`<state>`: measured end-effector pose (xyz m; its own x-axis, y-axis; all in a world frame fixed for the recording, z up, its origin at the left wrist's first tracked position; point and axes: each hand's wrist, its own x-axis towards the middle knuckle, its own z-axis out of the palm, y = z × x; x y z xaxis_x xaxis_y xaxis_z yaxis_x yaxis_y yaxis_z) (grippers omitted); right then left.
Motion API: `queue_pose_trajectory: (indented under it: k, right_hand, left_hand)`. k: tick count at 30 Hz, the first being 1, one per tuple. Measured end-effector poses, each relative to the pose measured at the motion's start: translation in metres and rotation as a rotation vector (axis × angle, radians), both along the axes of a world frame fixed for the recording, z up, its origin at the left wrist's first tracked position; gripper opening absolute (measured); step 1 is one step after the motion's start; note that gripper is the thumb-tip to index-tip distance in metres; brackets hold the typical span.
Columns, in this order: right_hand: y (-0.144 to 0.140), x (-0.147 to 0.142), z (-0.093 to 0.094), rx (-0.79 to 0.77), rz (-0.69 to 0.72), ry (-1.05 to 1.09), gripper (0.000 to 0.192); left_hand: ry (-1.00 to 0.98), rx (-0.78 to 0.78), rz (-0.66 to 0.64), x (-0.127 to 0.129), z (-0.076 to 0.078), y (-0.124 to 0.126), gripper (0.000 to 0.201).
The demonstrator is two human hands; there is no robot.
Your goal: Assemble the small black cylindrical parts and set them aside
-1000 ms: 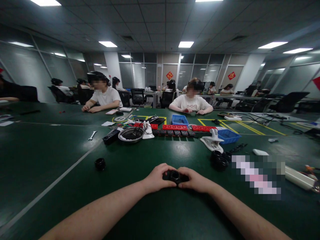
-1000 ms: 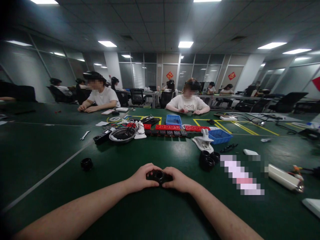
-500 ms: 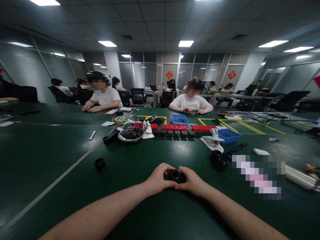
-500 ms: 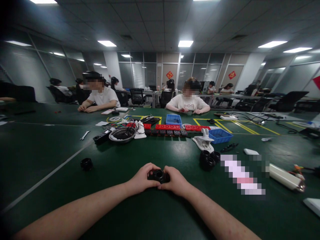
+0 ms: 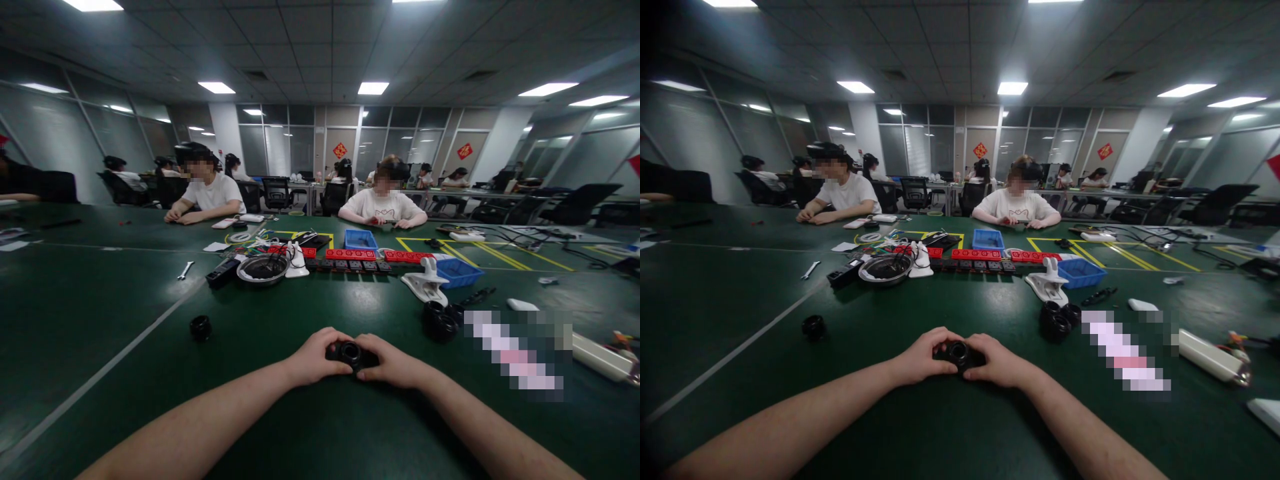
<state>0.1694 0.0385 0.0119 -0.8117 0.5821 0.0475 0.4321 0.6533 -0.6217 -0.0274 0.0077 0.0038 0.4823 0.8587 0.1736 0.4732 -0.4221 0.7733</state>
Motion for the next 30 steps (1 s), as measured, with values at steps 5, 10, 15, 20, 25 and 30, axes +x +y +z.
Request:
queue_pose_trajectory:
  k: [5, 10, 15, 20, 25, 30]
  right_hand:
    - [0.005, 0.001, 0.001, -0.052, 0.031, 0.041, 0.022]
    - [0.004, -0.001, -0.002, -0.081, -0.05, 0.05, 0.022]
    - [0.0, -0.005, -0.013, -0.001, -0.202, 0.015, 0.031]
    - [-0.012, -0.017, -0.02, 0.207, -0.403, -0.09, 0.037]
    - [-0.016, -0.017, -0.013, 0.221, -0.365, -0.07, 0.044]
    - [-0.008, -0.007, -0.006, 0.102, -0.144, 0.027, 0.051]
  left_hand:
    - [0.012, -0.001, -0.007, 0.0, 0.002, 0.0, 0.042]
    - [0.011, -0.002, 0.018, 0.001, 0.001, -0.002, 0.041]
    - [-0.01, -0.001, 0.084, 0.005, -0.001, -0.005, 0.04]
    - [-0.012, 0.008, 0.212, 0.008, -0.004, -0.006, 0.041]
    - [-0.034, 0.034, 0.208, 0.008, -0.002, -0.007, 0.036]
    - [-0.018, 0.033, 0.144, 0.007, 0.001, -0.007, 0.036]
